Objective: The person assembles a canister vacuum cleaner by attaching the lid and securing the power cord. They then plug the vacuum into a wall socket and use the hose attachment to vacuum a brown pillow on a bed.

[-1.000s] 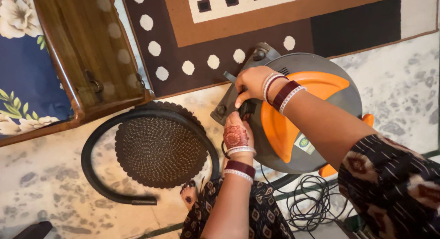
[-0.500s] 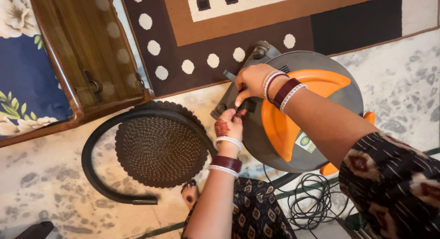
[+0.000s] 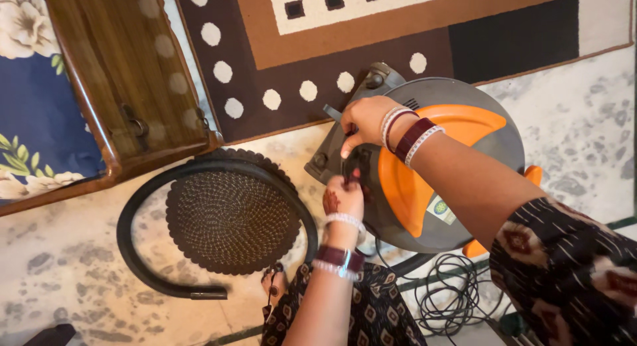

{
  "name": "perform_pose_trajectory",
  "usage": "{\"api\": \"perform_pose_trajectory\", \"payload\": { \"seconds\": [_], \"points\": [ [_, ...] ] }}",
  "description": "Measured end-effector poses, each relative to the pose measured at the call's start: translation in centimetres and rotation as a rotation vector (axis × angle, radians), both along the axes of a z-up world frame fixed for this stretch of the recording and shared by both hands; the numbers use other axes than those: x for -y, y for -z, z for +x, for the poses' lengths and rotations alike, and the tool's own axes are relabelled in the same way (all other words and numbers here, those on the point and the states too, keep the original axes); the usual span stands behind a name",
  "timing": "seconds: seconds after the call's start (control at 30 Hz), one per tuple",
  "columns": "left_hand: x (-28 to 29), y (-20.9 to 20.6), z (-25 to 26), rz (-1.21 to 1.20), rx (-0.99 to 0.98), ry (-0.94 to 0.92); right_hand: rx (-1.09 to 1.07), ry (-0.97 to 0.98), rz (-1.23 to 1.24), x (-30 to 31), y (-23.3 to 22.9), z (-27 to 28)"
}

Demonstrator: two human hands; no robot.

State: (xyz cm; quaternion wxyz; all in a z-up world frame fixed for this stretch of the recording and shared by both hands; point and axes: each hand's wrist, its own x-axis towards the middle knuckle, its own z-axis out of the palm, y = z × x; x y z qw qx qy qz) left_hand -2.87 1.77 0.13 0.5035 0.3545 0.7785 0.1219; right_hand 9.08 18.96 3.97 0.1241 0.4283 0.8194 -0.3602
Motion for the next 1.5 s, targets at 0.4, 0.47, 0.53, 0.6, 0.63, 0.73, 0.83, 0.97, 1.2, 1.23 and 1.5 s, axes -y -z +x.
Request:
{"api": "perform_pose_trajectory", "payload": {
  "seconds": [0.4,0.47,0.53,0.6,0.63,0.73,0.83,0.97,1.2,1.23,1.5],
  "points": [
    [3.3,1.7,-3.9,0.201,1.019,-0.353,0.038,0.017,-0.016,0.0,0.0,0.0],
    [1.8,1.2,-5.3,0.187,0.637,-0.064,0.031,0.004,0.005,0.0,-0.1,0.0],
    [0.2,0.0,-6.6,0.306,0.336,0.257,0.046,0.026,-0.009,0.1,-0.1,0.0],
    [-1.0,-0.9,-7.3,0.561,0.11,0.612,0.048,0.032,-0.01,0.0,-0.2,0.0],
    [-1.4,-1.0,-7.3,0.607,0.096,0.649,0.042,0.027,-0.004,0.0,-0.2,0.1],
    [-1.3,-0.1,-7.3,0.66,0.119,0.645,0.022,0.025,0.007,0.0,-0.2,0.1],
    [-0.6,1.9,-6.6,0.59,0.342,0.367,0.035,0.048,-0.009,0.0,-0.3,0.0],
    [0.9,1.9,-5.0,0.411,0.636,0.14,0.045,0.055,-0.021,-0.2,-0.5,0.0],
    [3.6,-0.1,-3.7,0.407,0.58,-0.066,0.008,0.127,0.051,0.8,-2.2,0.7],
    [3.8,0.2,-4.1,0.382,0.605,-0.154,-0.059,0.156,0.121,1.5,-2.7,1.0],
    [3.7,-1.2,-10.4,0.098,1.257,-0.482,-0.631,1.068,0.107,12.0,-7.6,0.5]
  ]
}}
